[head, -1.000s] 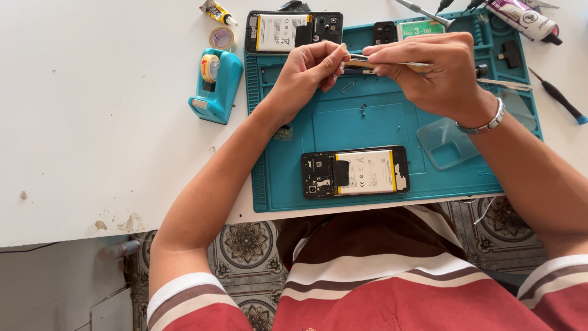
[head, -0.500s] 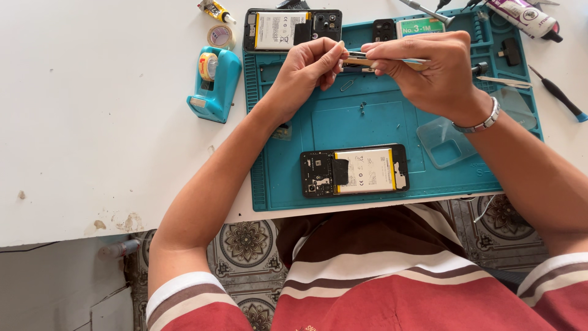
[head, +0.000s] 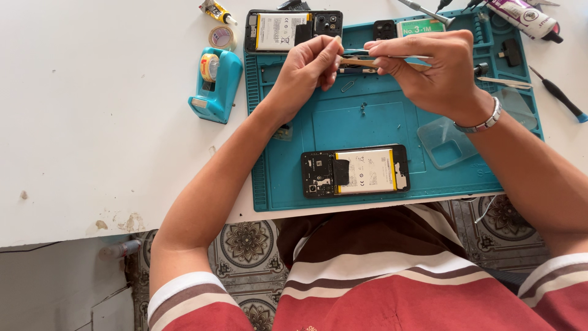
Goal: The person removes a protective film from a disassembled smartphone, then uses tweezers to pick up small screws and place them into screw holes on the phone's internal frame. The person handles the phone, battery, and screws throughout the clip.
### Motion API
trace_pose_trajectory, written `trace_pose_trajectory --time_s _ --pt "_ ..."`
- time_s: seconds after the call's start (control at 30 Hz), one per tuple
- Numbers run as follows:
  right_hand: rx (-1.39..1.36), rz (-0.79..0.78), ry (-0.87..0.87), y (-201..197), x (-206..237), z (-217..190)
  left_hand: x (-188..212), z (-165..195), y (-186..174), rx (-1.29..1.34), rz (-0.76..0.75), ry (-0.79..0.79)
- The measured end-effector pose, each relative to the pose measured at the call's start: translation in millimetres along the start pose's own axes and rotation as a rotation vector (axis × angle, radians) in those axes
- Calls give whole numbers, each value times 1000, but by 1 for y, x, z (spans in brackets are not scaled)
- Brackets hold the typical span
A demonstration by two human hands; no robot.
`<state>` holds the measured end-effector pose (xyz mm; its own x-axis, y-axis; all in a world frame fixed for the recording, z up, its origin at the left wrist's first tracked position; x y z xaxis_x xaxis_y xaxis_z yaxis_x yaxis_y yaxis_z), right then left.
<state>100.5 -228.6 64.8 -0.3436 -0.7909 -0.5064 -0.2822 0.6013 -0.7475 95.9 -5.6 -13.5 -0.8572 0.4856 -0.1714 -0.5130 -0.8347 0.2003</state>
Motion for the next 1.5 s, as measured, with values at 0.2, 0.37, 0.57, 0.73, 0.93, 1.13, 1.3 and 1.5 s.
trace_pose_trajectory --time_s 0.2,0.37,0.57,0.73,0.93,1.13,1.3,1.5 --pt "13 -2 -27 2 -1 -2 -2 1 -1 0 4 28" --pt "24 0 -34 2 -1 -3 0 3 0 24 -6 -10" --pt "64 -16 -31 5 -2 -6 0 6 2 -10 -17 -20" --pt "46 3 -46 6 -1 -6 1 6 2 -6 -14 -22" --pt "67 -4 -34 6 -2 -5 0 6 2 -69 -18 -11" --pt "75 6 -16 4 -1 -7 0 4 2 -85 -13 -24" --pt "82 10 -21 5 0 -8 0 4 2 -90 -16 -23" --pt "50 12 -14 5 1 -6 0 5 2 -89 -22 -29"
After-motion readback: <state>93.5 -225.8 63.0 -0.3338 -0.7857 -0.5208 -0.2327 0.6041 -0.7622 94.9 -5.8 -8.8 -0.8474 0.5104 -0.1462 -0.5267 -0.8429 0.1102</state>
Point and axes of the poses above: each hand's wrist, its own x-axis away from the middle knuckle, its own y-axis out of the palm, z = x × y, the point moved 4 cm from there along -x, towards the middle knuckle, and after that the axes turned 14 degrees about -z, right-handed, at the moved point
